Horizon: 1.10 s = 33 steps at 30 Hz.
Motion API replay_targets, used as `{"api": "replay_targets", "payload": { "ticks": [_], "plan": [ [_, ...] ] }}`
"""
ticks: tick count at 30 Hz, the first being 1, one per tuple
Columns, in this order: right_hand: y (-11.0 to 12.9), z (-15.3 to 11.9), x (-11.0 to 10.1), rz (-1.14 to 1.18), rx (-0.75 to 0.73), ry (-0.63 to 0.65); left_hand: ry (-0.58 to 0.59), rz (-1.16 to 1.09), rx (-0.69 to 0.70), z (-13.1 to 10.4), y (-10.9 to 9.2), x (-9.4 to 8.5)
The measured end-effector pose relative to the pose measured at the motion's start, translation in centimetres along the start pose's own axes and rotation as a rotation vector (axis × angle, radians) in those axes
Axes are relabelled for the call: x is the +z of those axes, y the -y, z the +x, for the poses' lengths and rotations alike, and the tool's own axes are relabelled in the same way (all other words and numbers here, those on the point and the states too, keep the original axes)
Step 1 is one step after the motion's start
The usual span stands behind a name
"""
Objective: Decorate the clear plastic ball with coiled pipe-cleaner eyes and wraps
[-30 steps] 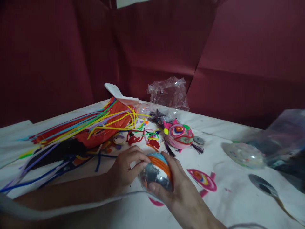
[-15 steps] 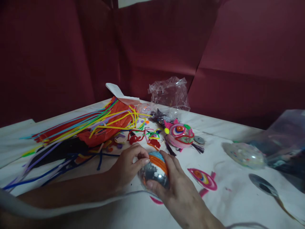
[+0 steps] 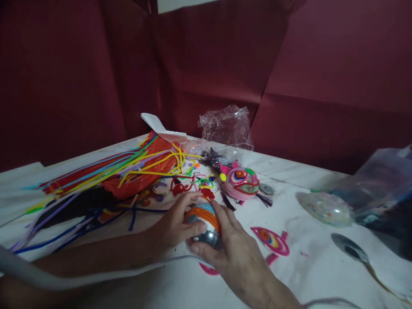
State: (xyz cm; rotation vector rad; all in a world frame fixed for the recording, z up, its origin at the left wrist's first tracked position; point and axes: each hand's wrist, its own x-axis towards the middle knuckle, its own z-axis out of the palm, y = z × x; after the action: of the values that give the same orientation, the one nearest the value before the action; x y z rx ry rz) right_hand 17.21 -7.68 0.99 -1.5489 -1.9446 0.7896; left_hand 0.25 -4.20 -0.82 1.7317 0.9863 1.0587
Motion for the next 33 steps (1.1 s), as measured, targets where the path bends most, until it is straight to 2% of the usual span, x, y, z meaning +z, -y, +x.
{"api": "replay_targets", "payload": {
  "ticks": [2,4,8,12,14,18,20,24,27,30,33],
  "plan": [
    [-0.2,0.1,0.0,0.089,0.002,0.001,0.147,-0.135,-0.046,0.2,0.2,-0.1],
    [-0.7,0.0,-0.1,0.252,-0.008,0.030,0.195,-0.278,-0.096,0.5,0.4,-0.3],
    [-1.8,-0.2,-0.8,0.529,-0.050,0.073,0.074,-0.564,-0.170,0.8,0.4,-0.3],
    [-2.1,-0.6,-1.6,0.609,-0.069,0.059,0.040,-0.793,-0.280,0.8,0.0,0.2],
    [-1.9,-0.9,-1.9,0.589,-0.067,0.050,0.051,-0.838,-0.282,0.7,-0.2,0.4],
    [-1.1,-1.5,-2.3,0.451,-0.087,-0.016,0.155,-0.846,-0.285,-0.1,-0.7,0.4],
    [-0.8,-1.6,-2.6,0.388,-0.099,-0.055,0.152,-0.817,-0.277,-0.5,-0.8,0.2],
    [-0.2,-1.8,-2.9,0.472,-0.088,-0.142,0.159,-0.849,-0.239,-0.8,-1.4,0.3],
    [0.1,-1.9,-2.5,0.545,-0.109,-0.049,0.138,-0.947,-0.253,-0.5,-1.8,0.8],
    [0.3,-1.9,-1.8,0.625,-0.056,0.089,0.042,-1.031,-0.281,-0.2,-1.9,1.1],
    [0.3,-1.8,-2.0,0.734,-0.038,0.097,0.063,-1.051,-0.296,0.1,-1.6,0.8]
  ]
}}
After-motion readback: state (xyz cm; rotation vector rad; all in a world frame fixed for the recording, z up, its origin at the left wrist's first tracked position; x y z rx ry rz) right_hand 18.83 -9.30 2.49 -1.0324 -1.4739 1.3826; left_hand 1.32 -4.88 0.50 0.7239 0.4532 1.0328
